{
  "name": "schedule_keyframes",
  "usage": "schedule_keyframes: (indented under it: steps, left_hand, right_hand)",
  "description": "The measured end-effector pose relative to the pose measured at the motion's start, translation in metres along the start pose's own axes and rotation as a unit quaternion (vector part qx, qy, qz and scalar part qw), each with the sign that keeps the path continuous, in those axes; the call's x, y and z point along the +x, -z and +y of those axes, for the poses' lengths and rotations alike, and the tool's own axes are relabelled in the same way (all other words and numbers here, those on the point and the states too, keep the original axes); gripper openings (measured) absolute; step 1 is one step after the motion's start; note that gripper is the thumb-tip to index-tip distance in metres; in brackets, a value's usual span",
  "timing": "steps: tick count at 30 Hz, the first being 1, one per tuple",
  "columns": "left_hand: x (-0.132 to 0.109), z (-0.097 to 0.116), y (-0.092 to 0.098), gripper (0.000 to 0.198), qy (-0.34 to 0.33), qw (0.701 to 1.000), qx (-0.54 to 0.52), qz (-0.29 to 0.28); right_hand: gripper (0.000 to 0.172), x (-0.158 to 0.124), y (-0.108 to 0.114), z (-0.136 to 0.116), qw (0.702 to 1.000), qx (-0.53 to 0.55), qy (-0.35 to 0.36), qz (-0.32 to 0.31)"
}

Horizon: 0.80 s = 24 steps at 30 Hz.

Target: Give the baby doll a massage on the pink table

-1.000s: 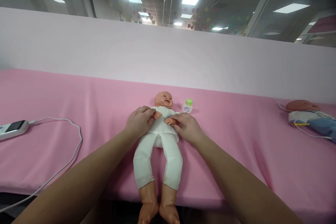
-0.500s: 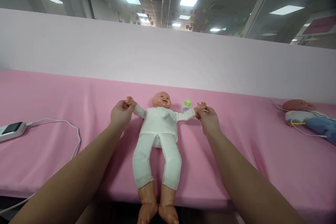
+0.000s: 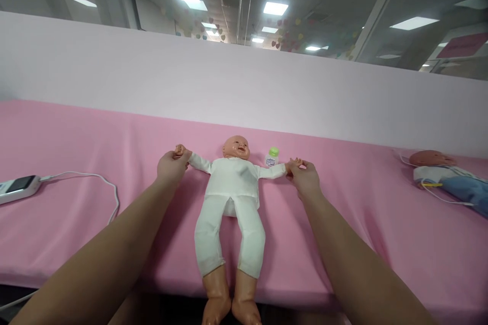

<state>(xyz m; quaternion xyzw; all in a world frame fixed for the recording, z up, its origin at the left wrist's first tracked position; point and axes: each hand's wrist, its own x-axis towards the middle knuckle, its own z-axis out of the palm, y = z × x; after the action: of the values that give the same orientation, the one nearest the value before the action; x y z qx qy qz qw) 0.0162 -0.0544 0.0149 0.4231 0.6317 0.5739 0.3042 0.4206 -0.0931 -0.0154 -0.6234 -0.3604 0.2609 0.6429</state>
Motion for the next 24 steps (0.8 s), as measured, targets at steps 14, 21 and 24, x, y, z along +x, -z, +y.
schedule_keyframes:
  steps: [14,21,24]
  left_hand:
    - [-0.068,0.021,-0.031,0.018,-0.403,0.848,0.288,-0.187]
    - [-0.067,0.02,-0.03,0.017,-0.427,0.815,0.321,-0.223]
    - [-0.065,0.02,-0.028,0.019,-0.381,0.857,0.275,-0.213]
  right_hand:
    - [0.029,-0.083,-0.041,-0.036,0.882,-0.161,0.35,-0.272]
    - [0.029,-0.09,-0.043,-0.041,0.864,-0.167,0.343,-0.329]
    - [0.026,-0.085,-0.044,-0.035,0.93,-0.067,0.235,-0.275]
